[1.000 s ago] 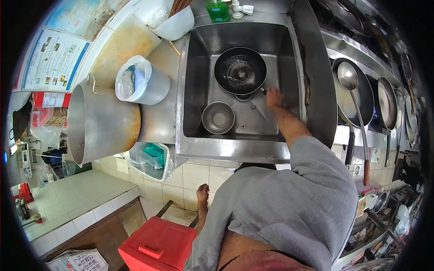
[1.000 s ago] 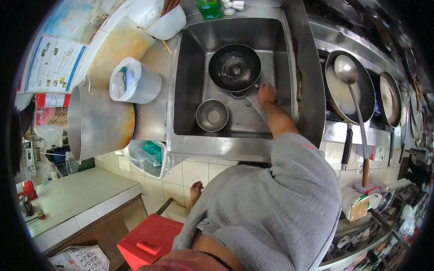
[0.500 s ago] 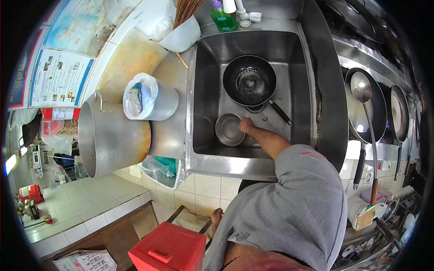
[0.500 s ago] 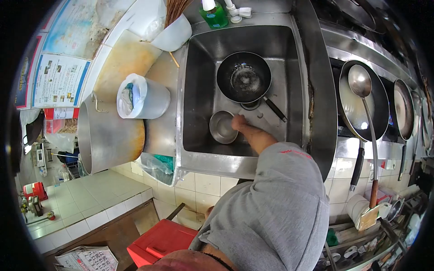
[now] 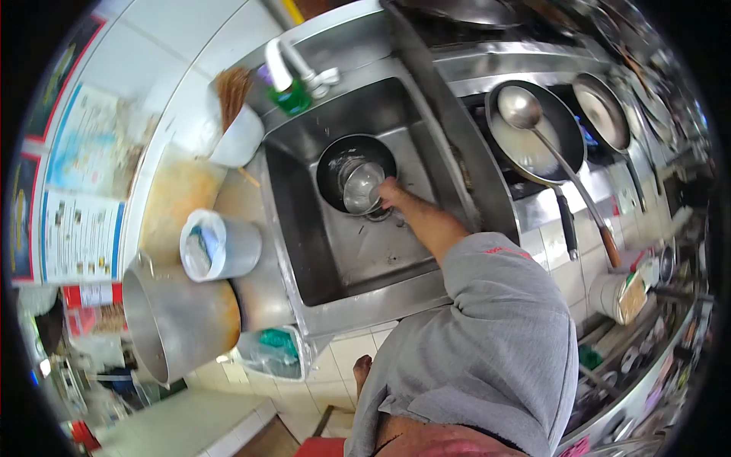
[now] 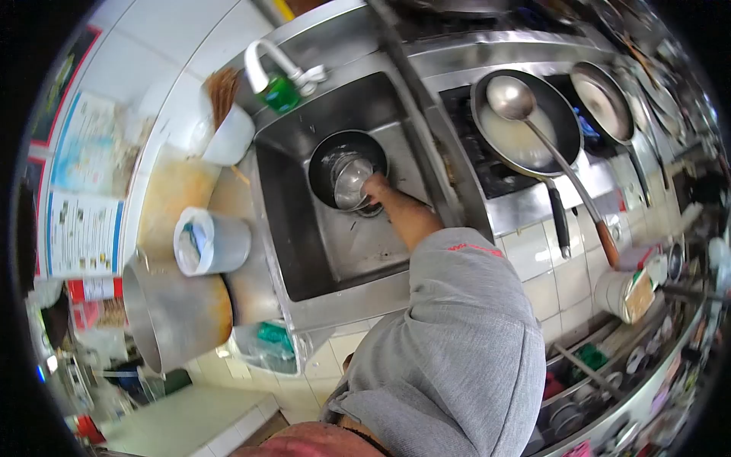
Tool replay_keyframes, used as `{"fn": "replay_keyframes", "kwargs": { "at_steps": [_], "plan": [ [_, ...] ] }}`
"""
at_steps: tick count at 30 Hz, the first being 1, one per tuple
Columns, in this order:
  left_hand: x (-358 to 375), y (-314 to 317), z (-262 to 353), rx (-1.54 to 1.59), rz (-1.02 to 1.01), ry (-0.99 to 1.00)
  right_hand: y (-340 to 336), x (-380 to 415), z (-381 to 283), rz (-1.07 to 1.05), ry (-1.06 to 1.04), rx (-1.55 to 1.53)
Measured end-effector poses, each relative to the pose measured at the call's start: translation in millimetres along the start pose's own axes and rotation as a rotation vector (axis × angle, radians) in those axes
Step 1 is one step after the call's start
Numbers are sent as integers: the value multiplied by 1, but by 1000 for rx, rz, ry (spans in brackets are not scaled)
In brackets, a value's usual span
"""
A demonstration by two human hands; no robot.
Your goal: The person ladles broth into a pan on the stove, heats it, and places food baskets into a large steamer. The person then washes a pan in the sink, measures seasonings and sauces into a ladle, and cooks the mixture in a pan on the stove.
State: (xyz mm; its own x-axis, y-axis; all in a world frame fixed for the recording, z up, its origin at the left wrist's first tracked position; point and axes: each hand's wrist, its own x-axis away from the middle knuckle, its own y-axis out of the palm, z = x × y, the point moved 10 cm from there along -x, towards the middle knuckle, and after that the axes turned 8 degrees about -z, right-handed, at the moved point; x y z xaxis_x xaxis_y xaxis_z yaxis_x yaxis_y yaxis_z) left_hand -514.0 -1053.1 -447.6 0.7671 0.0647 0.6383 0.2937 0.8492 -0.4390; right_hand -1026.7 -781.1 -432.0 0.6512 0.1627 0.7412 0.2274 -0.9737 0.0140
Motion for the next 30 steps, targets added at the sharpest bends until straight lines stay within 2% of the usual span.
{"fn": "replay_keyframes", "kwargs": {
  "at_steps": [2,3,7,12,14,16,17,18,20,25,27,29,30],
  "plan": [
    [-10,-15,30,45,-27,221,-1,7,9,24,-5,-56],
    [-21,-19,32,25,-54,247,1,20,5,26,-46,-51],
    [-71,-38,30,-87,-174,175,16,118,-41,-39,-302,-125],
    [-126,-61,31,-97,-283,100,28,259,-42,-178,-466,-308],
    [-145,-67,21,4,-317,-12,21,311,-27,-115,-509,-300],
    [-162,-71,2,163,-334,-205,18,345,-1,-55,-542,-290],
    [-168,-72,4,114,-367,-201,16,359,15,-19,-563,-293],
    [-175,-74,31,-203,-434,107,15,372,31,14,-579,-292],
    [-189,-67,39,-597,-451,188,13,393,67,94,-547,-268],
    [-195,-49,28,-597,-421,241,5,435,153,269,-405,-339],
    [-188,-44,13,-88,-395,136,-3,444,181,310,-381,-389],
    [-187,-27,22,-5,-450,121,-9,448,204,350,-353,-439],
    [-184,-16,32,-137,-500,151,-13,452,212,373,-345,-428]
  ]
}}
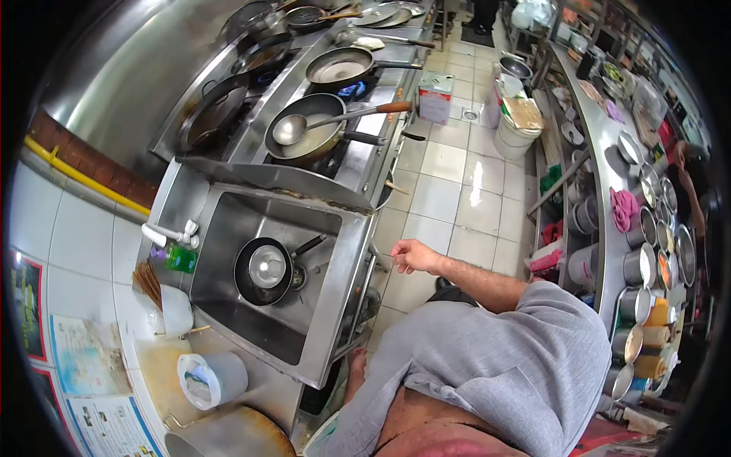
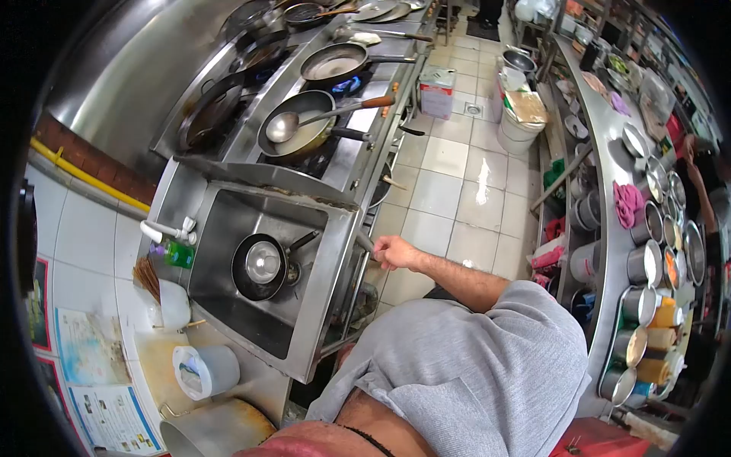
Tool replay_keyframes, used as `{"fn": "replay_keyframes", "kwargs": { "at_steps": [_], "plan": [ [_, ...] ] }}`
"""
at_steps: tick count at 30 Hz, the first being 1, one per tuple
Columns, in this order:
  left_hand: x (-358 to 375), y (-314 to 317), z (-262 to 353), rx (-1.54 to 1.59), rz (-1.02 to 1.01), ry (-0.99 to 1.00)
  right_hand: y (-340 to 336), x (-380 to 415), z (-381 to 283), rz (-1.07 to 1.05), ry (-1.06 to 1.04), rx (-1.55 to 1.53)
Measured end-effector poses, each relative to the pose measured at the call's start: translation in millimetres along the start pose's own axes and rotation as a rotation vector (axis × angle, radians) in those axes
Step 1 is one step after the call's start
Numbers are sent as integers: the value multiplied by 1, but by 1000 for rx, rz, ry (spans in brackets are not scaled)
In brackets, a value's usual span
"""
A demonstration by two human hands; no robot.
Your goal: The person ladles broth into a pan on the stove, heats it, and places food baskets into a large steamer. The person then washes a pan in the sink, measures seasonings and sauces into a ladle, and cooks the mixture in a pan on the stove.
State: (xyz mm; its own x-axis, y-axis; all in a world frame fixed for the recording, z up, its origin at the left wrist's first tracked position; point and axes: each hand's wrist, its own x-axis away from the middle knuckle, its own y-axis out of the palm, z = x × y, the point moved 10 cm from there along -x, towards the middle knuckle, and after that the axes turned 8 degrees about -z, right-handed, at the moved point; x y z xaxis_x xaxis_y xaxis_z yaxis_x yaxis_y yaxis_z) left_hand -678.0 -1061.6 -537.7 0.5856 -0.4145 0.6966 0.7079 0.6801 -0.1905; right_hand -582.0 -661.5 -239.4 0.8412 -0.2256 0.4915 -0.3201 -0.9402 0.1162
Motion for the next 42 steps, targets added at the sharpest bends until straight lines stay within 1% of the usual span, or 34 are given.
{"fn": "replay_keyframes", "kwargs": {
  "at_steps": [2,4,7,9,11,13,15,19,22,25,28,29,31,34,38,41,42],
  "plan": [
    [-4,15,26,-210,-90,27,-18,7,7,55,-10,2],
    [-13,35,41,-383,-171,67,-31,12,18,83,27,-19],
    [-25,68,61,-555,-268,101,-56,22,23,107,-25,28],
    [-38,96,78,-641,-320,110,-86,32,34,172,-36,9],
    [-48,129,97,-686,-360,116,-113,39,45,159,-62,15],
    [-57,165,117,-728,-400,132,-151,53,58,200,-49,9],
    [-65,202,138,-771,-443,154,-187,72,72,236,9,3],
    [-77,275,171,-842,-530,183,-265,109,89,389,4,4],
    [-87,327,192,-879,-586,209,-315,151,97,485,-4,-31],
    [-95,374,217,-910,-625,227,-358,188,120,565,45,-41],
    [-105,415,246,-929,-653,242,-385,227,132,662,70,-109],
    [-107,426,256,-937,-662,246,-394,232,140,677,70,-117],
    [-115,449,272,-956,-679,254,-410,240,159,761,26,-231],
    [-130,479,293,-1000,-712,265,-421,243,170,790,19,-309],
    [-158,521,316,-1090,-774,293,-446,240,166,819,8,-341],
    [-183,553,338,-1161,-822,320,-483,241,158,841,16,-367],
    [-192,565,349,-1182,-837,331,-498,249,146,895,17,-347]
  ]
}}
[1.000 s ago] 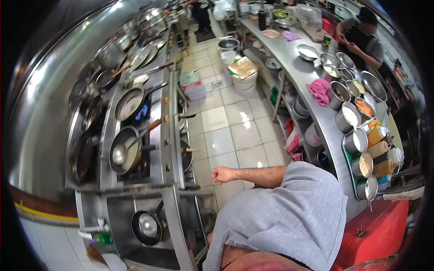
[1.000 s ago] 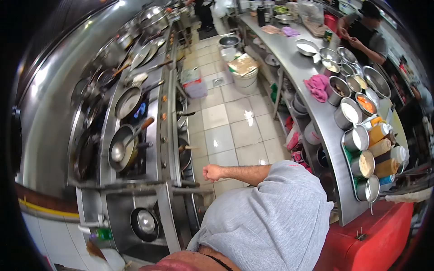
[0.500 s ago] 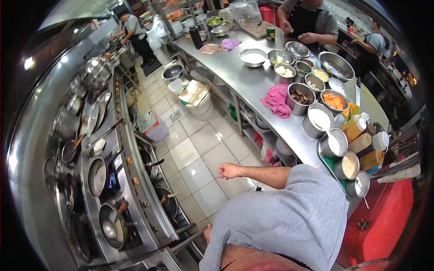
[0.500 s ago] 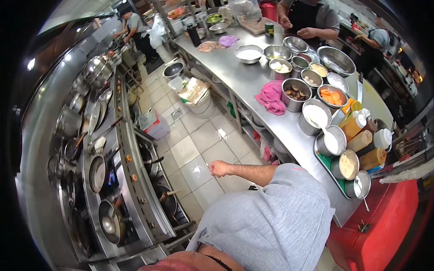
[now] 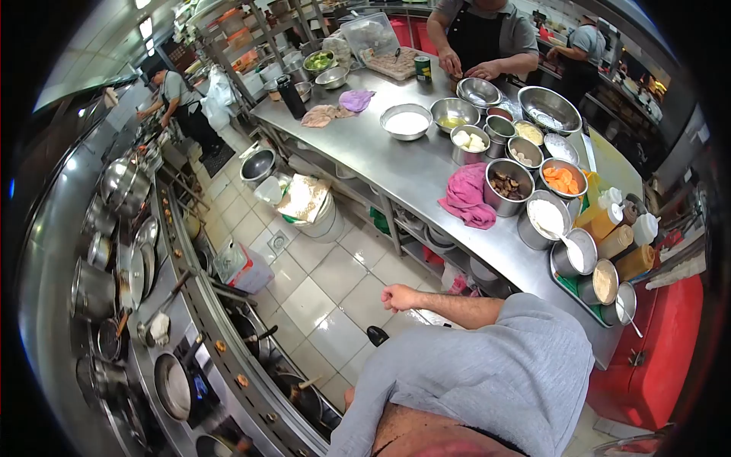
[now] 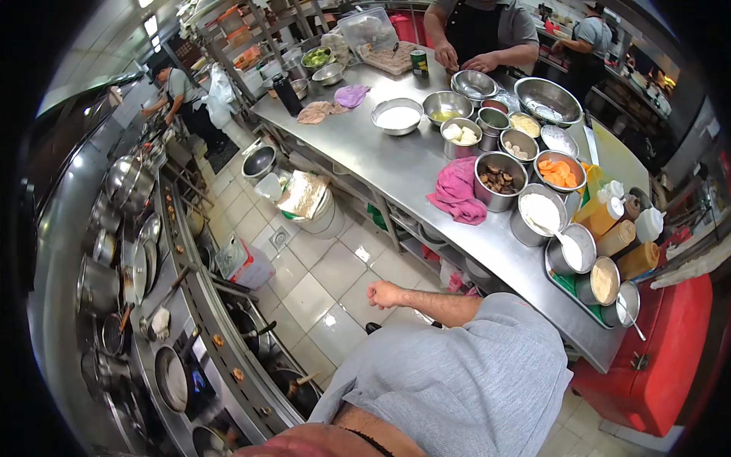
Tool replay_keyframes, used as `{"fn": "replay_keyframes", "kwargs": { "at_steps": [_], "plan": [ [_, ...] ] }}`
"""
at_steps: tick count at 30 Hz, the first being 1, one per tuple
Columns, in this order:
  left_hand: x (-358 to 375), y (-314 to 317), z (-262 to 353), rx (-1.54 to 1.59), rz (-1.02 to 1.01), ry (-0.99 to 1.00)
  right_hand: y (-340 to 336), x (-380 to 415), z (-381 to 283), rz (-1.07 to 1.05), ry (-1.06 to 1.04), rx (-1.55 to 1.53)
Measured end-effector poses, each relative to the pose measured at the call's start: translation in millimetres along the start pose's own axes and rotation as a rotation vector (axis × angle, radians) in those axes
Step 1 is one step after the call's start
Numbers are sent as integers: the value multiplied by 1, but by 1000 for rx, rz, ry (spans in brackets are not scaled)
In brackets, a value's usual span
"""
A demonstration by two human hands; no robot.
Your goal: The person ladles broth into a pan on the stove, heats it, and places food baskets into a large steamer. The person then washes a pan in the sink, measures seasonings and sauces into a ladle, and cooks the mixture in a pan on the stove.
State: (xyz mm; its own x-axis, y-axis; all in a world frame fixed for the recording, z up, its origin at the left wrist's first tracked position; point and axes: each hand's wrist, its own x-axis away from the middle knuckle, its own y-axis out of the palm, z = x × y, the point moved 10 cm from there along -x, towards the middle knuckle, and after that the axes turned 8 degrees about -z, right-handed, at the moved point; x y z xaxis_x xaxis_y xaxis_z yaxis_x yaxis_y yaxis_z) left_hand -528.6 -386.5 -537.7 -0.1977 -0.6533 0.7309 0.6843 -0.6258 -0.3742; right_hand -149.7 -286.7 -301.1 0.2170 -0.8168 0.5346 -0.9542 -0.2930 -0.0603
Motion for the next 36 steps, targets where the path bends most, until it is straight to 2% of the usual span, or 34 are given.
{"fn": "replay_keyframes", "kwargs": {
  "at_steps": [5,8,14,15,17,19,22,28,36],
  "plan": [
    [-60,-78,55,-71,-36,67,-53,-56,-52,184,-94,-12],
    [-90,-132,92,-73,-30,86,-87,-74,-91,426,-168,245],
    [-130,-197,155,-49,-43,66,-106,-96,-131,519,-158,232],
    [-132,-201,157,21,-28,-15,-111,-102,-130,523,-153,224],
    [-150,-196,160,11,-28,-28,-128,-111,-131,598,-173,249],
    [-187,-187,136,9,-19,-53,-149,-117,-144,634,-182,246],
    [-210,-174,153,-99,-81,6,-187,-131,-163,684,-249,275],
    [-244,-167,215,-214,-124,87,-259,-152,-234,786,-388,410],
    [-270,-178,332,-101,-55,78,-320,-183,-241,779,-327,460]
  ]
}}
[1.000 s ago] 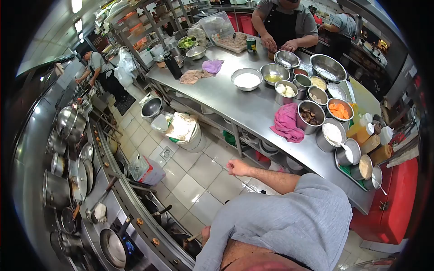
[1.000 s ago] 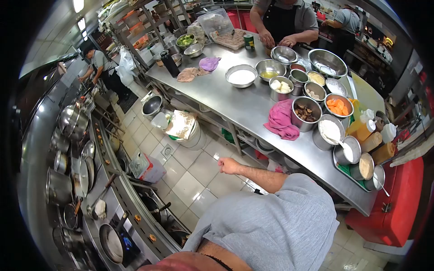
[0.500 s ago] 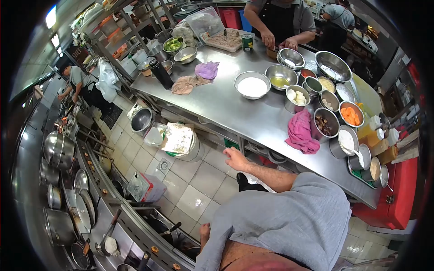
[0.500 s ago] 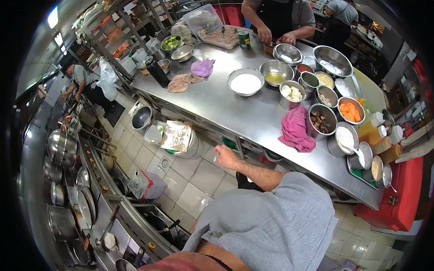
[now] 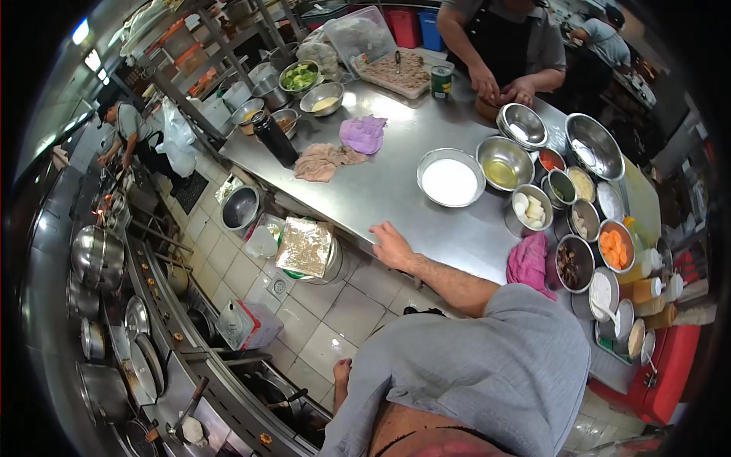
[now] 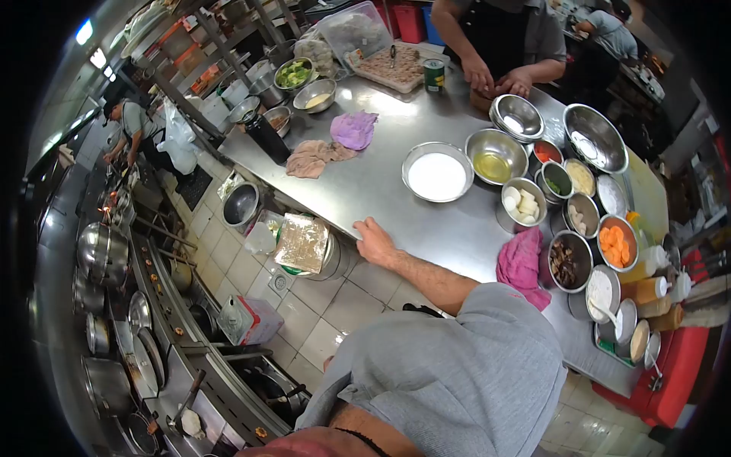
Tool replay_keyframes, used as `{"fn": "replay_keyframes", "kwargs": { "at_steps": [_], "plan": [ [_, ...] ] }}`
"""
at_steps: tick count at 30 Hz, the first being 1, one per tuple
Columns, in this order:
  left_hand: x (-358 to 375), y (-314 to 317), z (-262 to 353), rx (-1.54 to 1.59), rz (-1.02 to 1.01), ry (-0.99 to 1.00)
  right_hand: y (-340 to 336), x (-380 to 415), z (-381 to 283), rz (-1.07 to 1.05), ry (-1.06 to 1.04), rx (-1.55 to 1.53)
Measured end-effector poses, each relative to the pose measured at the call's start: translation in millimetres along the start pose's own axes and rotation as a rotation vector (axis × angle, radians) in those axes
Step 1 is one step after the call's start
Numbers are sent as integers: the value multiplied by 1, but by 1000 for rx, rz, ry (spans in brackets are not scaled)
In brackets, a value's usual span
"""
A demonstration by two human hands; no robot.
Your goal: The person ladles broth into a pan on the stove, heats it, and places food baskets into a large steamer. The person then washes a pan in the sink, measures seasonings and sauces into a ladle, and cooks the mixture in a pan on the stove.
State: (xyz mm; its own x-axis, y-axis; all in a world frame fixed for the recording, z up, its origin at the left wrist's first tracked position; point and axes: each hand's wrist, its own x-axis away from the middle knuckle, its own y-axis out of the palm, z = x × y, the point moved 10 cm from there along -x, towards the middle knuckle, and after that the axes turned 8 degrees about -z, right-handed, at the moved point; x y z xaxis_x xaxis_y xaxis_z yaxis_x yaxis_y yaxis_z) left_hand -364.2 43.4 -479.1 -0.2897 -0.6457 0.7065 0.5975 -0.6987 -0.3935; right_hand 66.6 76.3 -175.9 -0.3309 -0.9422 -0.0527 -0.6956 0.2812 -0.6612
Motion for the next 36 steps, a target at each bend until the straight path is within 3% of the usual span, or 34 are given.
{"fn": "replay_keyframes", "kwargs": {
  "at_steps": [3,9,17,23,29,32,36],
  "plan": [
    [-30,4,-2,198,22,13,-2,-2,15,-8,46,-29],
    [-39,-6,-10,163,8,-81,4,-21,17,-66,114,-90],
    [-85,-43,-19,78,-95,9,-37,-98,8,166,64,-17],
    [-133,-131,100,157,-37,122,-47,-172,-5,274,156,289],
    [-134,-226,332,129,29,580,-44,-233,-5,279,384,335],
    [-129,-240,415,219,-22,691,-47,-256,11,249,447,407],
    [-121,-232,505,317,-101,755,-55,-299,84,253,576,380]
  ]
}}
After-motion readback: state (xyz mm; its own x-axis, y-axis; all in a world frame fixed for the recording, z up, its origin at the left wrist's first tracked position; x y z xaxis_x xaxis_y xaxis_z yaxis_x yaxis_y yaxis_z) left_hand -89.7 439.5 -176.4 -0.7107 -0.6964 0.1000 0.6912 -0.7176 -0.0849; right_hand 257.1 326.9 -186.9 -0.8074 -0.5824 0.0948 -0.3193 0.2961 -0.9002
